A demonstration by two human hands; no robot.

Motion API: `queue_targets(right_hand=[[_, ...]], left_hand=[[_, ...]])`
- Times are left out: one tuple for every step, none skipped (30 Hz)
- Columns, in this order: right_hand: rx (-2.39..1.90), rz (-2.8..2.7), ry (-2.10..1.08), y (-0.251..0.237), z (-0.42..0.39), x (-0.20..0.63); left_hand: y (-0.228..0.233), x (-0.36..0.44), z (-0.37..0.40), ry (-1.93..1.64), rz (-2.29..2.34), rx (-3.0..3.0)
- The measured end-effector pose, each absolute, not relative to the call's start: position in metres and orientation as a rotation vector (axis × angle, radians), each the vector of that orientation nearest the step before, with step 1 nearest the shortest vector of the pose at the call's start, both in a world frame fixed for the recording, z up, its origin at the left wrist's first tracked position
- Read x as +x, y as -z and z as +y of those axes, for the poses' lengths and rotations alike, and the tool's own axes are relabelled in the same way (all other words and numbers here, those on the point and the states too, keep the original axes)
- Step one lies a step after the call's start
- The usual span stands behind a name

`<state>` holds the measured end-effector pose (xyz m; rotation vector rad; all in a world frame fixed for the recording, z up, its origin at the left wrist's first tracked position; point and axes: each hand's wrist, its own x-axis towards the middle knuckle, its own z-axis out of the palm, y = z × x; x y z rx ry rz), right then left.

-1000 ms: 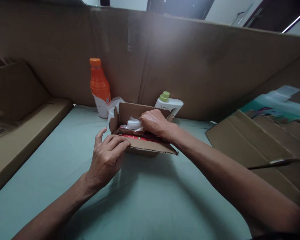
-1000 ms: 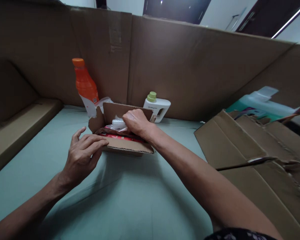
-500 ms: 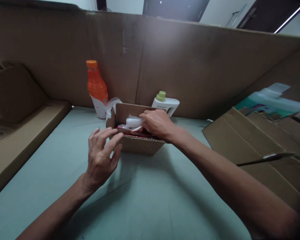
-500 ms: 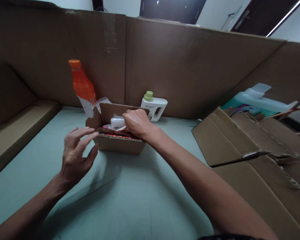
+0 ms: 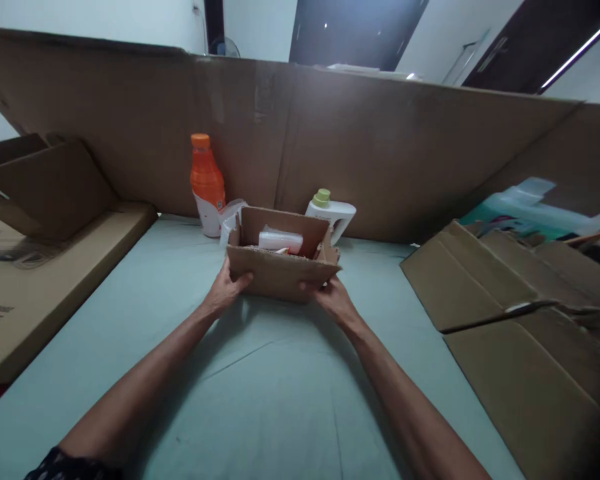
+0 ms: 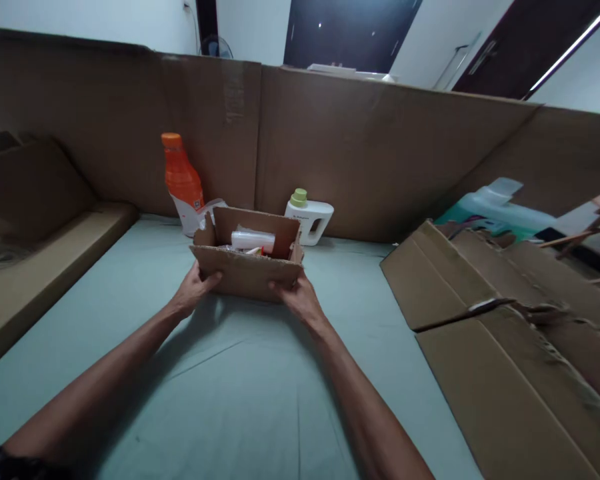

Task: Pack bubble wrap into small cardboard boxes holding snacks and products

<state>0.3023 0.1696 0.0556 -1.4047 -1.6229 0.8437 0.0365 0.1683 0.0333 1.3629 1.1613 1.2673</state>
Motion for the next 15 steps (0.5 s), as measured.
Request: queue_targets(right_hand=[[-1.417,-1.618,-0.833,-0.059,0.163,0.307],[-1.43,-1.616,-0.825,-0.064,0.152,0.315],[-1.445,-1.616,-0.806,-0.07,0.14,0.322],[-1.461,-1.621,-0.775,-0.076,0.129,0.328],[-1.471,-1.628,-0.737,-0.082,0.118,0.33],[-1.466,-1.648,-0.711,-0.087,0.11,0.327],[-1.444,-1.682,-0.712,-0.092,0.105,0.319],[-1.404,-1.718,-0.739,-0.095,0.104,0.308],[-1.35,-1.752,-0.788,-0.099,0.105,0.294],[-1.289,-1.775,-0.841,-0.102,0.108,0.28],[-1.232,-1.784,-0.886,-0.106,0.112,0.268],[-1.191,-1.785,-0.911,-0.111,0.116,0.259],[-1.167,-1.783,-0.91,-0.115,0.119,0.256],[-1.162,-1.786,-0.891,-0.119,0.12,0.257],[-1.177,-1.796,-0.861,-0.123,0.12,0.262]], left_hand=[[-0.035,0.046,0.162,-1.274,1.163,1.366],[-0.036,0.054,0.152,-1.271,1.157,1.372],[-0.037,0.06,0.14,-1.267,1.152,1.384],[-0.039,0.063,0.127,-1.263,1.151,1.398],[-0.041,0.062,0.113,-1.259,1.158,1.411],[-0.044,0.057,0.099,-1.259,1.176,1.417],[-0.049,0.049,0.086,-1.269,1.204,1.412],[-0.054,0.037,0.075,-1.289,1.245,1.395],[-0.061,0.024,0.066,-1.32,1.292,1.37],[-0.069,0.012,0.059,-1.357,1.34,1.351],[-0.077,0.003,0.055,-1.399,1.383,1.344],[-0.084,-0.004,0.053,-1.438,1.411,1.351],[-0.091,-0.005,0.052,-1.466,1.424,1.373],[-0.095,-0.003,0.052,-1.48,1.425,1.4],[-0.097,0.002,0.053,-1.484,1.418,1.424]])
